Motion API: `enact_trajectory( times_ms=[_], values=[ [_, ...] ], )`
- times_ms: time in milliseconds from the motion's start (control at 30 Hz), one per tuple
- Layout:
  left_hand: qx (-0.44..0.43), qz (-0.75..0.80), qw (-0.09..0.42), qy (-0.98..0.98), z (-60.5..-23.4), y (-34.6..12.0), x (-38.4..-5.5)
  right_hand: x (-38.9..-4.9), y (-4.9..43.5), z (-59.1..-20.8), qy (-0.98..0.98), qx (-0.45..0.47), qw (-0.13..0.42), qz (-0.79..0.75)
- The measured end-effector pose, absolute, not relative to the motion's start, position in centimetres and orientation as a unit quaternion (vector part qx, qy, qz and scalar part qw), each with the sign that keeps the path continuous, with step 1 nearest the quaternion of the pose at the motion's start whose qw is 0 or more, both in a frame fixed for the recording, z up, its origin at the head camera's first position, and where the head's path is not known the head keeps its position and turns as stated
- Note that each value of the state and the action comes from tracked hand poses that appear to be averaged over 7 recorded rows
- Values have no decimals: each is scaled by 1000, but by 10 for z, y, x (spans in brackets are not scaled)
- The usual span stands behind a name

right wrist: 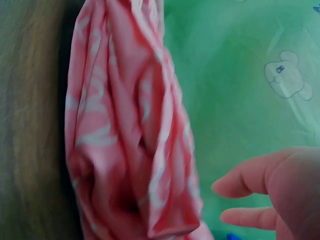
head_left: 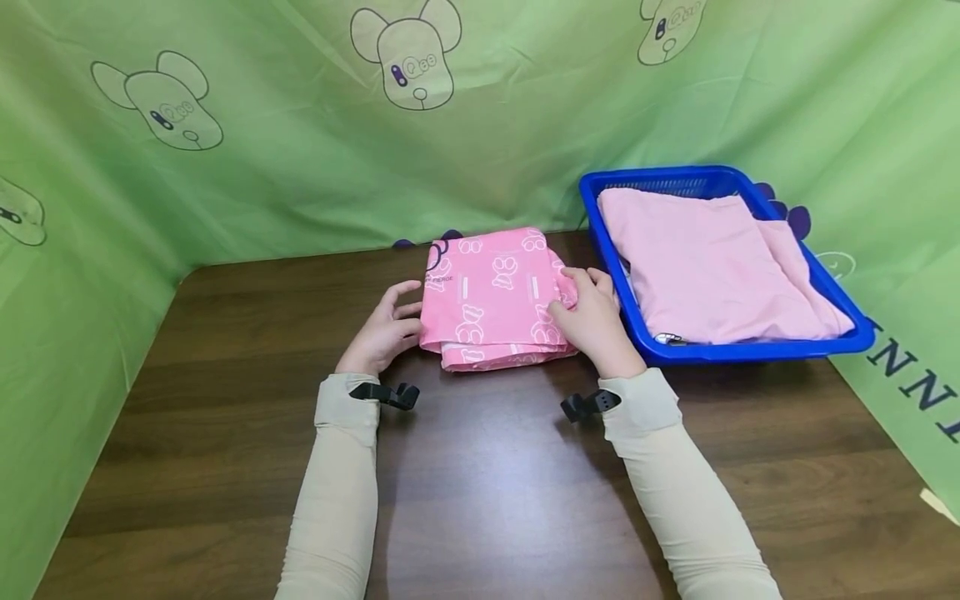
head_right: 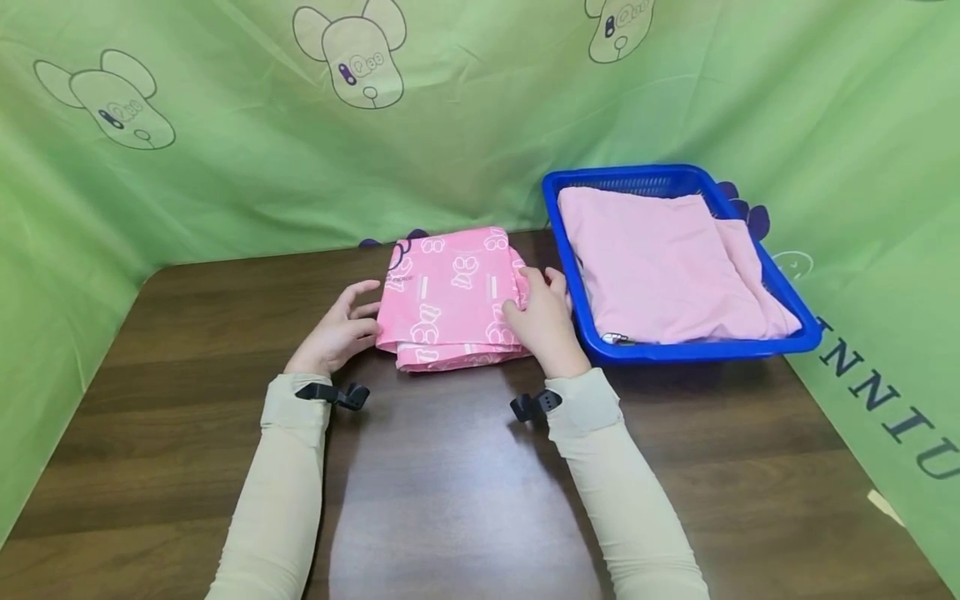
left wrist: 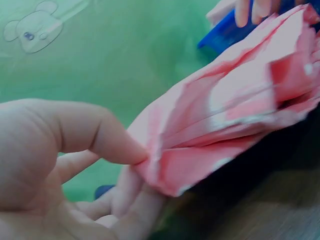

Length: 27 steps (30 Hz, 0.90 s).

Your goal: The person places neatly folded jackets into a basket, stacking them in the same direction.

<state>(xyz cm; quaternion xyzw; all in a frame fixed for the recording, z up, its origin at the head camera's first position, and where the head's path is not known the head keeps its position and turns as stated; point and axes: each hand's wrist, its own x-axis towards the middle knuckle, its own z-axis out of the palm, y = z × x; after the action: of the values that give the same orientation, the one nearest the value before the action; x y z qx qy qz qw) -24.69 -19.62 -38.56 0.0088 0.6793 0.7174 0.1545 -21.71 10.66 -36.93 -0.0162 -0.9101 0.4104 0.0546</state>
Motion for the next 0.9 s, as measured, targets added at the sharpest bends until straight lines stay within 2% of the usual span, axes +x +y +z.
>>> enact_trajectory(
  times_ms=[133,300,633,900],
  values=[
    [28,713,177,678,-386,-201,-247,-224,111,-378,-905,9,57,421],
    [39,741,179,647,-390,-195,-247,-230,114,-386,-895,35,44,442],
    [80,732,200,646,-397,-174,-245,-234,119,-390,-839,57,-37,540],
    [87,734,176,650,-398,-164,-245,-233,115,-394,-809,41,-55,583]
  ],
)
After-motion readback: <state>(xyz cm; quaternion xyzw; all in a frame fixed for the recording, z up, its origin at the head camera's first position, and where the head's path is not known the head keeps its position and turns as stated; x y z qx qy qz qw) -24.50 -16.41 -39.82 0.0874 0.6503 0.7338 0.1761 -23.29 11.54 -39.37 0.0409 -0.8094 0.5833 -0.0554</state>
